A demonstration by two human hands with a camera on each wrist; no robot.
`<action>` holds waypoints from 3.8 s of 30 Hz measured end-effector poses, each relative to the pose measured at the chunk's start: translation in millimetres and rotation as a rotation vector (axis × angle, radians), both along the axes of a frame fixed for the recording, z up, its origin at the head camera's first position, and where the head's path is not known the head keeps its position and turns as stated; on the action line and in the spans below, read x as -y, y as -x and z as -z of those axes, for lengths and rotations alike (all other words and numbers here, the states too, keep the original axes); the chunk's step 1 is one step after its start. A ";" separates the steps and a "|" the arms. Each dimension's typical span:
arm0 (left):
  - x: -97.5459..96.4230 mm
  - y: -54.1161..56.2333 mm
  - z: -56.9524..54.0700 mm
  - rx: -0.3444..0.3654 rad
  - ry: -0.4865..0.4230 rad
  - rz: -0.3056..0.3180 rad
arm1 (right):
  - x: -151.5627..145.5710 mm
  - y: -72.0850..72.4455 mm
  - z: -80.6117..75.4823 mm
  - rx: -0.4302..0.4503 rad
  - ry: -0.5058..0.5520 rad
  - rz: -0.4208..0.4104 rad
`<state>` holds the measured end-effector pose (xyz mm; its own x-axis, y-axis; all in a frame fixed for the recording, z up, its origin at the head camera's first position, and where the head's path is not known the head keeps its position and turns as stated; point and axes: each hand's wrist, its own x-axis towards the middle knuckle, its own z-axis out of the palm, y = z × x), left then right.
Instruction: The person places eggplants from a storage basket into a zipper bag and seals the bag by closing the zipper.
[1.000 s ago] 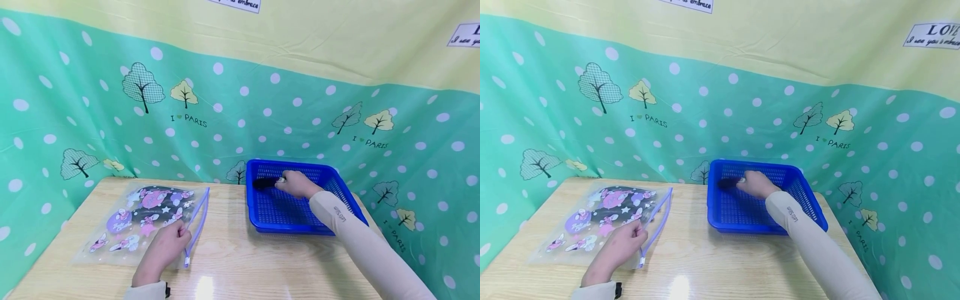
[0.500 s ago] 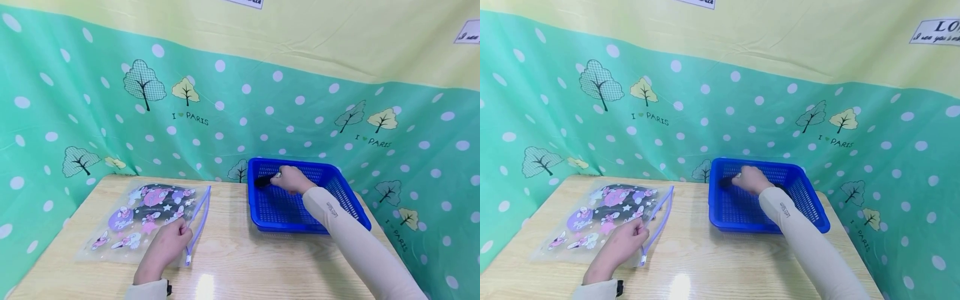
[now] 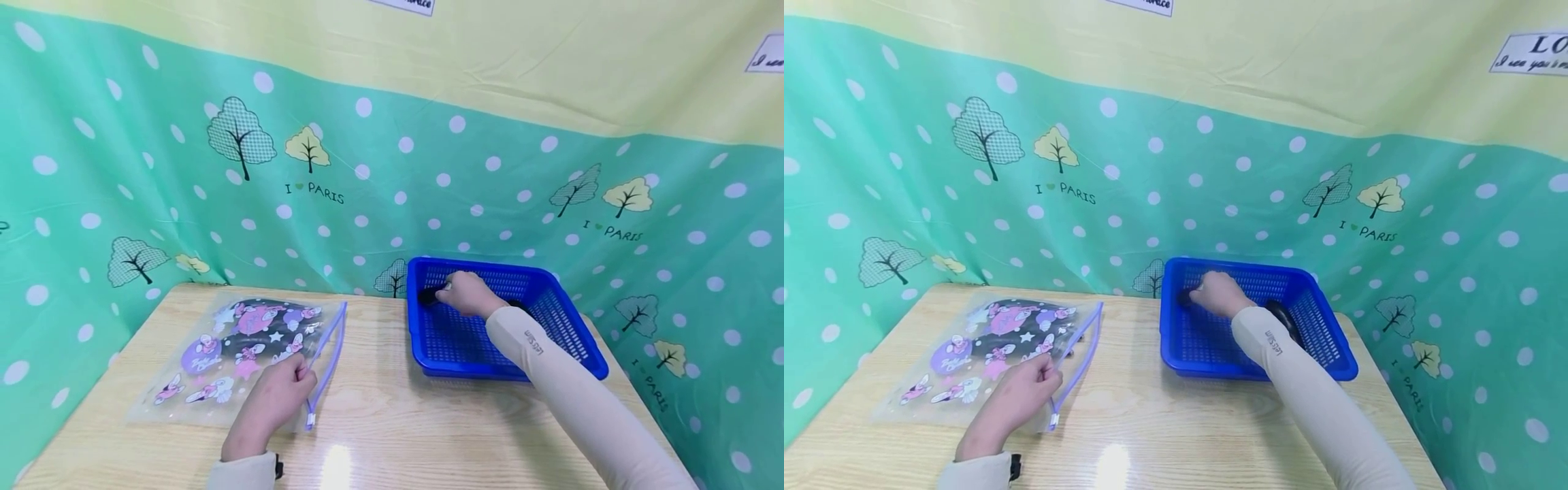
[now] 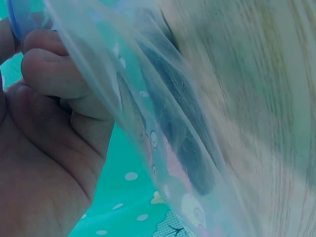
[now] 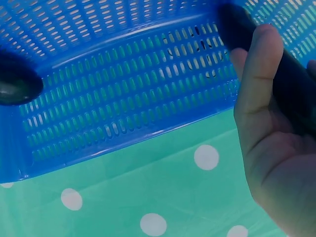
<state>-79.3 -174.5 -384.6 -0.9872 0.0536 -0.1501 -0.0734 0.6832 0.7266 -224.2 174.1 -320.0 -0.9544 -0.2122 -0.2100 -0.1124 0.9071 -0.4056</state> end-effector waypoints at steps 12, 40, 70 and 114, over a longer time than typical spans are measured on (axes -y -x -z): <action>2.8 -1.3 -0.9 -0.018 -0.021 -0.006 | -8.5 -11.2 -20.2 -0.103 0.004 -0.055; 5.2 -2.0 -1.7 -0.028 -0.010 0.002 | 49.7 -136.2 -21.8 -0.189 0.342 -0.263; 0.3 -2.6 -7.2 -0.040 0.015 -0.003 | 171.5 -118.9 76.0 0.076 0.513 -0.322; -1.2 -2.4 -7.4 -0.051 0.015 0.002 | 211.6 -90.2 84.3 -0.239 0.021 -0.333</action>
<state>-76.9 -173.3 -377.1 -0.9935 0.0536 -0.1007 -0.0354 0.6938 0.7193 -133.9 -37.6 -404.3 -0.8541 -0.5198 0.0170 -0.4920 0.7970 -0.3503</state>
